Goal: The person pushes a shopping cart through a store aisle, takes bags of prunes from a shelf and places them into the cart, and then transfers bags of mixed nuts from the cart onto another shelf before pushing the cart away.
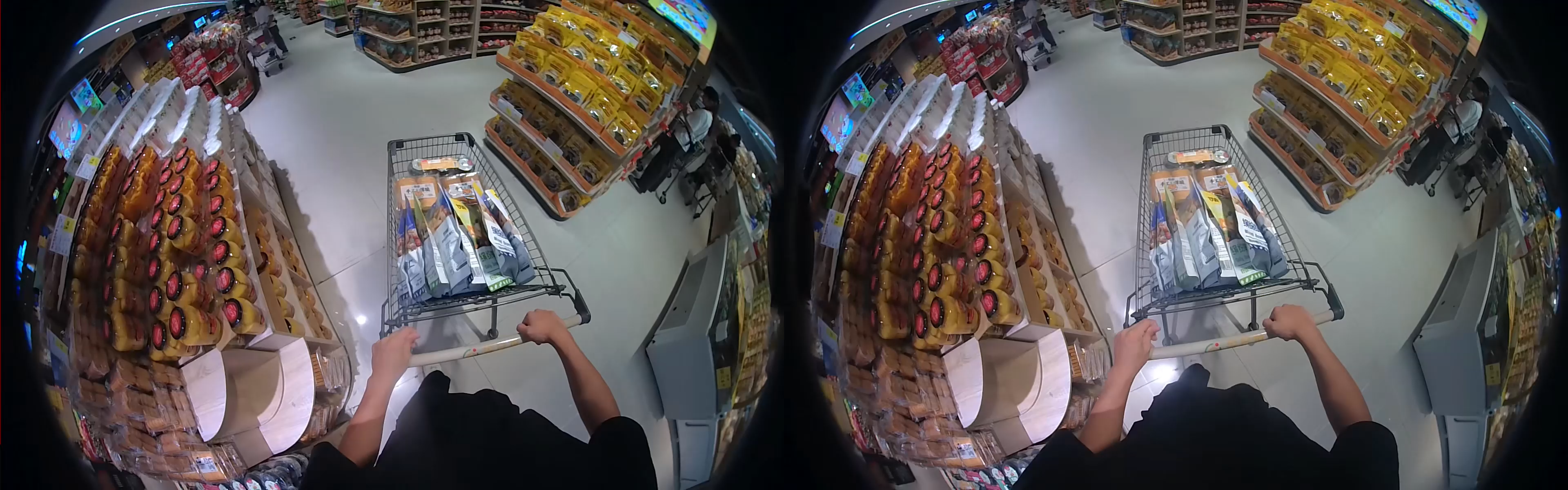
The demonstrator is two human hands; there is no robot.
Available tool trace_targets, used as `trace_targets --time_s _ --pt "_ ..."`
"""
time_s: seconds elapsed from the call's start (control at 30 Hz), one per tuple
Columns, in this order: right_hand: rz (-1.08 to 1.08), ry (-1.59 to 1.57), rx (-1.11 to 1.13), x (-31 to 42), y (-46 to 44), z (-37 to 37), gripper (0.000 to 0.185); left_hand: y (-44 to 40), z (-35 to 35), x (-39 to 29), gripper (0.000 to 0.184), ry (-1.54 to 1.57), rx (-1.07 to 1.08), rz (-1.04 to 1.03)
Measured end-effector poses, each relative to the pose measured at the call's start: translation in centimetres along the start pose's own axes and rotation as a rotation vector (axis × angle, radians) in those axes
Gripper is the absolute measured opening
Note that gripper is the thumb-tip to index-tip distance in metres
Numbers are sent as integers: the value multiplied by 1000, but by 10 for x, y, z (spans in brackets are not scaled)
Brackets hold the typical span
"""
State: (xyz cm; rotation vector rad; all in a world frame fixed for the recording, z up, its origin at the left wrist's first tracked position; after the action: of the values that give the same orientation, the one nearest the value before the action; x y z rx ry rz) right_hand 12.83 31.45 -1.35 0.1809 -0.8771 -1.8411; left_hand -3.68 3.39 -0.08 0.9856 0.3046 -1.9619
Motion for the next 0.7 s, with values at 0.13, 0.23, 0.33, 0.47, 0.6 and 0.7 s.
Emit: trace_targets --time_s 0.13,0.23,0.33,0.47,0.6,0.7 --pt "116 -66 -108 49 -84 21 34 -57 54 14 19 -264 -42 86" --pt "64 -7 -119 28 -116 83 34 -123 32 0 22 -261 -80 123" --pt "54 -24 -99 36 -159 119 33 -171 50 10 24 -209 -149 186" --pt "88 10 -119 51 -218 164 34 -235 68 35 21 -102 -215 323" --pt "125 29 -142 71 -276 219 36 -305 93 44 15 -108 -305 319" --pt "229 64 -165 85 -334 250 35 -362 114 61 17 -67 -229 445"
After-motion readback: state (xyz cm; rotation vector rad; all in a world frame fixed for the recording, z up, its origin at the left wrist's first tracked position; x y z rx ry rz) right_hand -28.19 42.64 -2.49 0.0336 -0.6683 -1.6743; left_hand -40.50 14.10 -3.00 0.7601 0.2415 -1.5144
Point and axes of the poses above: each hand's wrist, its own y-axis away from the middle knuckle, its own z-axis out of the back of the hand, x = y × z, the point moved 5 cm from there along -y, towards the middle knuckle, and after that the axes turned 11 degrees about z, right-handed, at the moved point
